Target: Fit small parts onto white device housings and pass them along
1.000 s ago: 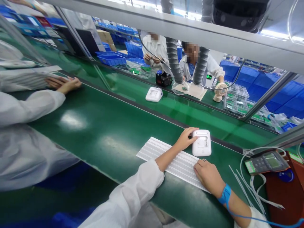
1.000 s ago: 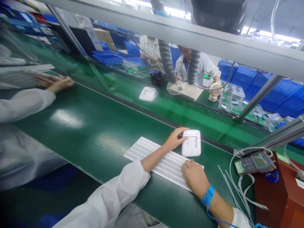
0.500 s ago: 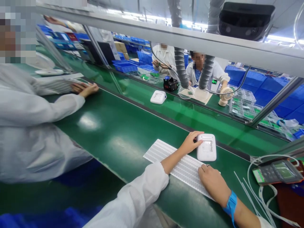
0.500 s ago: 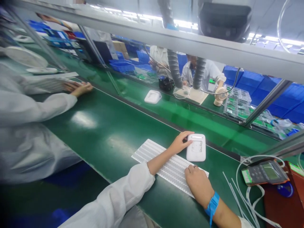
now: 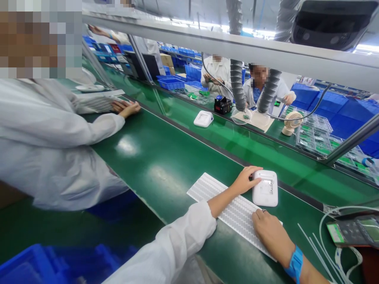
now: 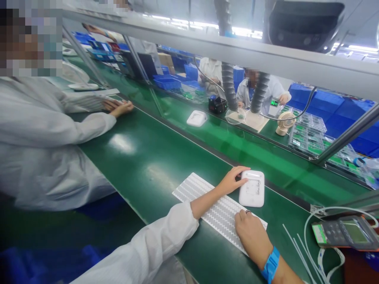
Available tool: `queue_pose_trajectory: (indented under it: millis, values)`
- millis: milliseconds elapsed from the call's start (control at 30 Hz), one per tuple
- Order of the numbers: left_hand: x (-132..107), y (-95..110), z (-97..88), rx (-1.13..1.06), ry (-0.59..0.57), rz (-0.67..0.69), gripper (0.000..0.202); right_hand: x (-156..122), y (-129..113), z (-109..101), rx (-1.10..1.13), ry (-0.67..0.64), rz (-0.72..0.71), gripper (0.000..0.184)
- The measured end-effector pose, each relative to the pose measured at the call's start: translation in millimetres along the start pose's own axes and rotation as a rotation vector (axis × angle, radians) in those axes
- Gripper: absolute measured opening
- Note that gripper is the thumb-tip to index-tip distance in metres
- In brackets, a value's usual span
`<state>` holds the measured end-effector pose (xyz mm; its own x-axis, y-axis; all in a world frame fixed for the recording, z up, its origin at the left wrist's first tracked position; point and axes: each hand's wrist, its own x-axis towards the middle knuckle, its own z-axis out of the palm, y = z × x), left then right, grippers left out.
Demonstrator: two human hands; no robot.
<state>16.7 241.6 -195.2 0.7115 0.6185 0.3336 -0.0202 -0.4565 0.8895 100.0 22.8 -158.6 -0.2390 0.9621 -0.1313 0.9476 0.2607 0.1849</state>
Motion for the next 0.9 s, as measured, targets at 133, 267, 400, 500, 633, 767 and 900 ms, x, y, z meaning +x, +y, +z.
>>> queue_pose_trajectory:
  millis: [133,267,400,500,633,767,900]
  values:
    - [0,0,0.0,-0.01,0.001,0.0,0.052,-1,3,9,0.001,0.042,0.004,0.032]
    - [0,-2,-0.3,-0.017,-0.005,-0.005,0.053,-2,4,9,0.018,0.019,-0.002,0.028]
    - [0,-3,0.3,-0.026,0.0,-0.003,0.053,-2,7,5,0.079,-0.013,0.003,0.024]
    - [0,-3,0.6,-0.028,0.0,-0.008,0.053,-2,10,5,0.14,-0.021,0.016,0.02]
    - [0,-1,0.2,-0.015,-0.005,-0.008,0.052,-2,14,3,0.231,-0.022,0.028,0.018]
    - [-1,0,0.2,-0.021,0.002,-0.004,0.053,-2,18,1,0.297,-0.018,0.017,0.02]
    - [-1,3,1.4,-0.034,0.007,-0.014,0.053,-4,21,8,0.363,0.046,-0.01,0.022]
